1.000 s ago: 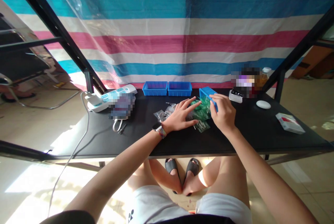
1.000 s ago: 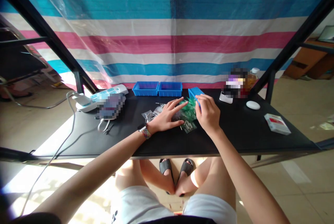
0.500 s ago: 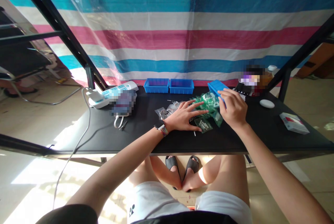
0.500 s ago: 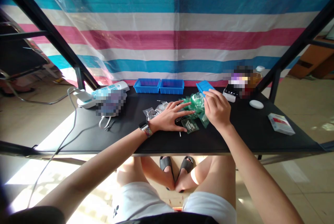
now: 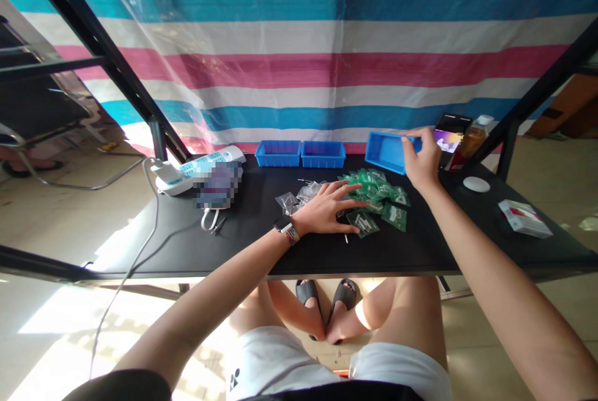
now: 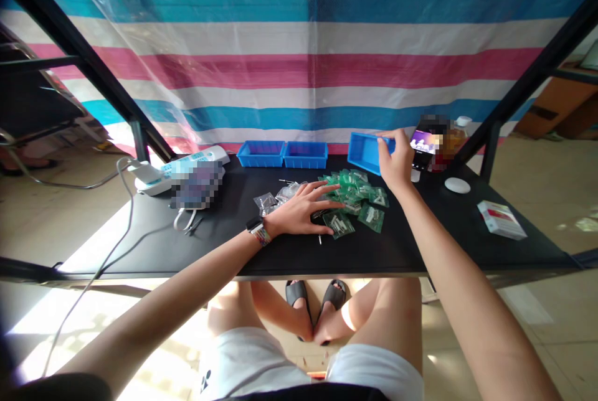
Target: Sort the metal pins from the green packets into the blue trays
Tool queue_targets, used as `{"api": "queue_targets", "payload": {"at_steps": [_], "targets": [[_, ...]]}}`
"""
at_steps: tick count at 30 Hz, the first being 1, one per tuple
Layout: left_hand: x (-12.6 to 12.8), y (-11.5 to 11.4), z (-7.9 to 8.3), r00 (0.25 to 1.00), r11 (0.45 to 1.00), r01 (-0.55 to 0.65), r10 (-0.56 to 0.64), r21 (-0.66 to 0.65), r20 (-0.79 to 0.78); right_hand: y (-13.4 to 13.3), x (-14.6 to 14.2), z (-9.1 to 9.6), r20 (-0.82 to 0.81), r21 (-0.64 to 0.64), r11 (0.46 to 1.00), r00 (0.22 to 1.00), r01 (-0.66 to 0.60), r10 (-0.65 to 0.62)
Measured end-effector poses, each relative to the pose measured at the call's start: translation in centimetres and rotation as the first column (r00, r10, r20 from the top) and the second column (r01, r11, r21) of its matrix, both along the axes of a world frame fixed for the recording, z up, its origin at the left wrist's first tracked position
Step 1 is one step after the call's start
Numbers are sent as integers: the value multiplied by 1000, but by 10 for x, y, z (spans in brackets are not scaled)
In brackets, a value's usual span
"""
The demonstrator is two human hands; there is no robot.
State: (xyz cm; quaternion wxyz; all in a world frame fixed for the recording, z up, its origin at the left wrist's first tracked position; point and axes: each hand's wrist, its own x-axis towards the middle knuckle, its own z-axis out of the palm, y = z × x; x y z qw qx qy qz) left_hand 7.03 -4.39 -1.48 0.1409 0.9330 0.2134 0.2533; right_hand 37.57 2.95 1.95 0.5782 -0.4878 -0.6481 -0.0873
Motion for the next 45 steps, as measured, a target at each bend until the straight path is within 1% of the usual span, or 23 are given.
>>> {"api": "queue_targets", "payload": {"at_steps": [2,3,4,5,6,7,8,9,12,14,17,19,22,24,27,30,38,43,45], "targets": [[0,0,1,1000,1000,-7,7,-11,-23,35,5,-10,-225,-131,991,974,-40,9],[0,0,1,999,1000,-10,9,-14,-32,51,8,-15,-337,-235,969,941,-81,-3],[0,0,0,999,1000,-12,12,-15,-40,66,11,-20,-443,-349,927,896,-141,-31],[0,0,0,999,1000,-14,14,-14,-46,78,13,-25,-522,-458,859,851,-229,-51],[0,0,0,999,1000,-16,16,-11,-46,87,15,-29,-563,-526,794,825,-304,-57],[0,0,0,999,1000,-16,16,-6,-40,94,17,-34,-579,-554,760,813,-339,-60],[-1,0,0,999,1000,-15,15,-1,-30,98,18,-37,-587,-569,738,808,-362,-56],[-1,0,1,1000,1000,-14,14,5,-16,101,18,-41,-587,-570,735,808,-368,-51],[-3,-2,3,1000,999,-30,30,12,8,107,18,-53,-590,-546,760,806,-352,-51],[-4,-2,4,998,998,-57,57,2,3,110,18,-59,-587,-510,799,808,-318,-53],[-4,-1,5,994,994,-110,110,-15,-1,110,19,-66,-559,-444,865,827,-234,-63],[-4,-1,3,991,990,-137,137,-24,9,108,19,-69,-526,-436,882,846,-181,-86],[-2,1,0,989,989,-145,146,-24,21,101,15,-75,-484,-460,876,868,-146,-109],[-1,1,-1,989,989,-149,149,-17,23,98,10,-79,-430,-483,866,896,-126,-109],[0,2,-1,987,987,-157,158,-12,27,96,1,-83,-287,-521,853,948,-34,-137],[0,2,1,985,986,-167,167,-15,32,97,-4,-81,-208,-542,840,962,35,-174],[-1,1,6,976,983,-183,184,-21,114,98,-6,-72,-184,-563,826,969,33,-164],[-4,5,9,958,975,-221,223,-34,182,94,-11,-65,-167,-585,808,964,70,-205],[-10,10,14,951,970,-240,243,-40,189,83,-11,-62,-147,-548,829,963,111,-226]]}}
